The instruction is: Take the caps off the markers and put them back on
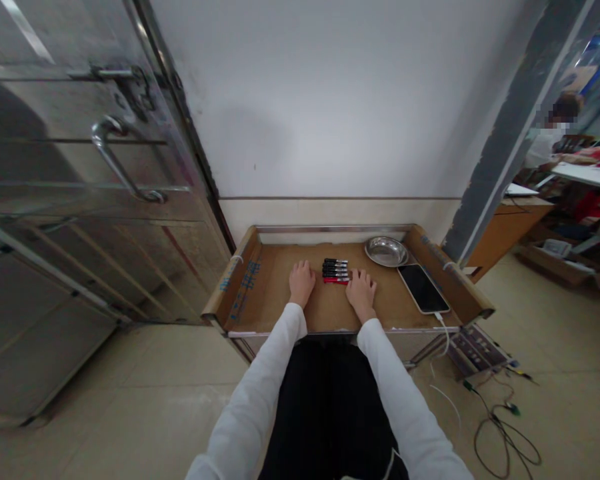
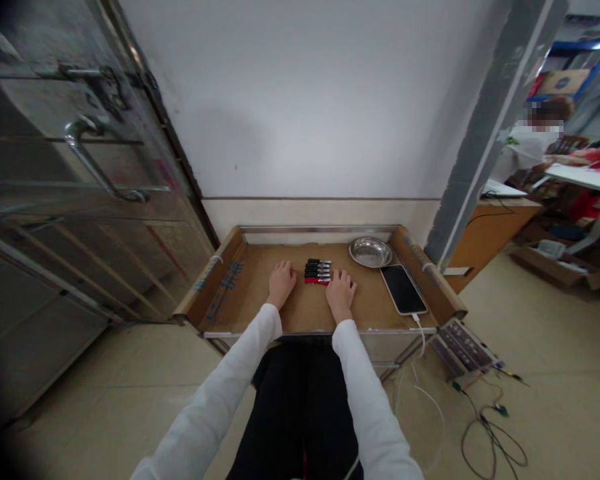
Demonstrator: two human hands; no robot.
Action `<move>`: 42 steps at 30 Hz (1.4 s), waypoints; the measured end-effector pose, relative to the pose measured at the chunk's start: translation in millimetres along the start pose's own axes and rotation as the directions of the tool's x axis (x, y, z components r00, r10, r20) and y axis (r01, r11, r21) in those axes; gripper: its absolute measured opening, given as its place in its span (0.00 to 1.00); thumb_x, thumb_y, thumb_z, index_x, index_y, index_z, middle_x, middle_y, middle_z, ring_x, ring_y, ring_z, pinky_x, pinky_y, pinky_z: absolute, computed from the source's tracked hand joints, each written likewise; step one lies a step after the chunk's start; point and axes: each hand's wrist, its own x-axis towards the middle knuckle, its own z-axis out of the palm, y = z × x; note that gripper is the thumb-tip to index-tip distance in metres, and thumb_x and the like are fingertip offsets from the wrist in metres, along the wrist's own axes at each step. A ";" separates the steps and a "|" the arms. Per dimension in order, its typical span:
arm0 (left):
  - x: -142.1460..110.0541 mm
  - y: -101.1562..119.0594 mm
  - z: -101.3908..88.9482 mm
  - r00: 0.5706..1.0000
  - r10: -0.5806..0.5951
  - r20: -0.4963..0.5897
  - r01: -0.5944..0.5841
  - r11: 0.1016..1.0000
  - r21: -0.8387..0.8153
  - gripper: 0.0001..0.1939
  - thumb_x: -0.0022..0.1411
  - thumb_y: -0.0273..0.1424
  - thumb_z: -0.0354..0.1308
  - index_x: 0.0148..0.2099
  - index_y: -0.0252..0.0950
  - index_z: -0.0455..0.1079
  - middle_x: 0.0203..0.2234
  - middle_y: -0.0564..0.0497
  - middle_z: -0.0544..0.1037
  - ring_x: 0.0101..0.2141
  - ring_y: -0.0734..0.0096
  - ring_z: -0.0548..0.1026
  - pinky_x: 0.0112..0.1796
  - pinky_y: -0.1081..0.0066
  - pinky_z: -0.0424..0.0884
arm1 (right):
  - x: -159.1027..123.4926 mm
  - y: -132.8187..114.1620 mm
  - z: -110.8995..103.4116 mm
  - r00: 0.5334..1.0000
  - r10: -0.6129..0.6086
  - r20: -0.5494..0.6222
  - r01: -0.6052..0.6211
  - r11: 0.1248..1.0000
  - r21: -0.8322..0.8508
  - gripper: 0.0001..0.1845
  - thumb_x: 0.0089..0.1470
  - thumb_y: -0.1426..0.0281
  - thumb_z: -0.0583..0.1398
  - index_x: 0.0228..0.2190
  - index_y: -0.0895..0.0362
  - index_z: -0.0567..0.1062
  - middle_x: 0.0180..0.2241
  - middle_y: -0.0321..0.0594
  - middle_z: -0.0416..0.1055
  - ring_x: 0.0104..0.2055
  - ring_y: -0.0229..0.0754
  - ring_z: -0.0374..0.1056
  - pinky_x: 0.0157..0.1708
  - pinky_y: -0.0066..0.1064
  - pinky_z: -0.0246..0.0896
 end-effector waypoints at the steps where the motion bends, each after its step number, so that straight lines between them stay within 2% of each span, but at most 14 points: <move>1: 2.8 -4.5 0.0 1.000 0.007 0.001 -0.007 1.000 -0.002 0.06 0.61 0.24 0.48 0.38 0.36 0.65 0.38 0.44 0.73 0.42 0.61 0.69 0.41 0.66 0.66 | 2.4 2.3 -1.2 1.000 0.001 0.017 -0.001 1.000 -0.008 0.18 0.55 0.75 0.51 0.46 0.56 0.71 0.46 0.54 0.67 0.47 0.52 0.61 0.44 0.42 0.53; 5: 6.7 -13.8 3.9 0.998 0.038 -0.040 -0.037 0.999 0.017 0.05 0.63 0.26 0.47 0.38 0.35 0.64 0.37 0.44 0.71 0.42 0.62 0.68 0.42 0.66 0.66 | 11.8 14.2 -6.4 0.996 -0.011 0.084 0.012 1.000 -0.004 0.17 0.56 0.76 0.51 0.44 0.53 0.72 0.46 0.50 0.66 0.46 0.51 0.60 0.41 0.40 0.54; 8: 5.7 -12.9 8.1 0.999 0.020 -0.048 -0.019 0.999 0.028 0.06 0.64 0.26 0.46 0.39 0.34 0.64 0.38 0.43 0.70 0.40 0.62 0.69 0.40 0.66 0.66 | 13.1 18.2 -6.8 0.997 -0.059 0.050 0.060 0.998 -0.019 0.15 0.56 0.75 0.51 0.42 0.53 0.73 0.45 0.49 0.67 0.45 0.50 0.60 0.41 0.39 0.54; 12: 4.8 -11.4 10.7 0.999 0.027 -0.035 -0.026 0.999 0.029 0.05 0.64 0.26 0.46 0.39 0.34 0.64 0.38 0.42 0.70 0.41 0.61 0.69 0.42 0.65 0.65 | 9.0 16.1 -4.5 0.993 -0.122 0.008 0.122 0.990 -0.068 0.15 0.57 0.75 0.51 0.44 0.56 0.72 0.43 0.50 0.67 0.45 0.49 0.60 0.43 0.38 0.53; 18: 4.5 -12.0 8.8 0.999 0.053 -0.004 -0.053 0.998 -0.039 0.05 0.63 0.25 0.46 0.38 0.34 0.63 0.37 0.42 0.70 0.41 0.60 0.69 0.43 0.63 0.66 | 7.4 13.0 -7.4 0.990 -0.141 0.028 0.142 0.988 -0.067 0.15 0.57 0.75 0.50 0.44 0.58 0.71 0.43 0.51 0.66 0.45 0.49 0.59 0.44 0.38 0.52; 24: 3.9 -11.1 7.8 0.997 0.077 -0.018 -0.078 0.995 -0.057 0.06 0.63 0.24 0.46 0.38 0.35 0.64 0.36 0.43 0.70 0.41 0.60 0.69 0.44 0.63 0.66 | 7.0 9.6 -10.9 0.988 -0.151 0.046 0.154 0.985 -0.078 0.15 0.57 0.76 0.50 0.43 0.59 0.71 0.43 0.52 0.66 0.46 0.50 0.59 0.44 0.38 0.51; 26: 3.0 -10.0 5.1 0.993 0.116 -0.015 -0.117 0.987 -0.115 0.07 0.63 0.24 0.46 0.38 0.35 0.64 0.36 0.44 0.70 0.40 0.62 0.69 0.44 0.64 0.67 | 7.7 8.7 -11.6 0.988 -0.146 0.046 0.149 0.986 -0.073 0.16 0.56 0.77 0.49 0.44 0.59 0.71 0.43 0.52 0.66 0.46 0.50 0.59 0.44 0.38 0.51; 28: 1.1 -8.5 0.2 0.977 0.211 0.024 -0.201 0.954 -0.223 0.07 0.63 0.25 0.46 0.40 0.36 0.65 0.37 0.46 0.70 0.39 0.65 0.70 0.43 0.66 0.68 | 8.7 8.1 -12.3 0.988 -0.152 0.039 0.153 0.987 -0.046 0.16 0.56 0.79 0.49 0.43 0.60 0.71 0.44 0.52 0.66 0.45 0.49 0.60 0.44 0.38 0.51; 32: -3.5 -5.8 -10.4 0.891 0.433 0.135 -0.345 0.841 -0.417 0.08 0.63 0.28 0.49 0.41 0.39 0.69 0.36 0.50 0.71 0.37 0.70 0.72 0.41 0.70 0.68 | 10.4 7.5 -13.8 0.970 -0.235 0.053 0.233 0.971 0.047 0.15 0.55 0.80 0.48 0.38 0.58 0.72 0.43 0.49 0.66 0.45 0.47 0.60 0.43 0.35 0.50; 34: -4.5 -5.2 -13.0 0.873 0.469 0.131 -0.374 0.819 -0.436 0.08 0.63 0.29 0.50 0.41 0.40 0.70 0.35 0.50 0.71 0.36 0.70 0.72 0.42 0.70 0.68 | 10.4 7.5 -14.5 0.954 -0.290 0.070 0.285 0.956 0.077 0.14 0.55 0.80 0.49 0.35 0.57 0.72 0.41 0.47 0.67 0.44 0.45 0.61 0.43 0.34 0.50; 38: -4.0 -5.5 -12.5 0.866 0.492 0.084 -0.413 0.801 -0.433 0.08 0.63 0.34 0.52 0.40 0.41 0.72 0.35 0.50 0.71 0.37 0.69 0.72 0.42 0.70 0.68 | 9.4 7.2 -16.2 0.941 -0.332 0.062 0.324 0.939 0.112 0.12 0.54 0.79 0.50 0.33 0.56 0.71 0.39 0.45 0.66 0.44 0.45 0.61 0.43 0.34 0.50; 42: -3.1 -5.8 -11.2 0.855 0.506 0.109 -0.415 0.795 -0.442 0.07 0.63 0.34 0.54 0.38 0.41 0.73 0.35 0.50 0.72 0.37 0.69 0.72 0.42 0.70 0.68 | 6.6 5.9 -17.7 0.929 -0.365 0.054 0.357 0.926 0.121 0.09 0.55 0.76 0.51 0.33 0.56 0.71 0.40 0.44 0.66 0.44 0.44 0.61 0.43 0.34 0.50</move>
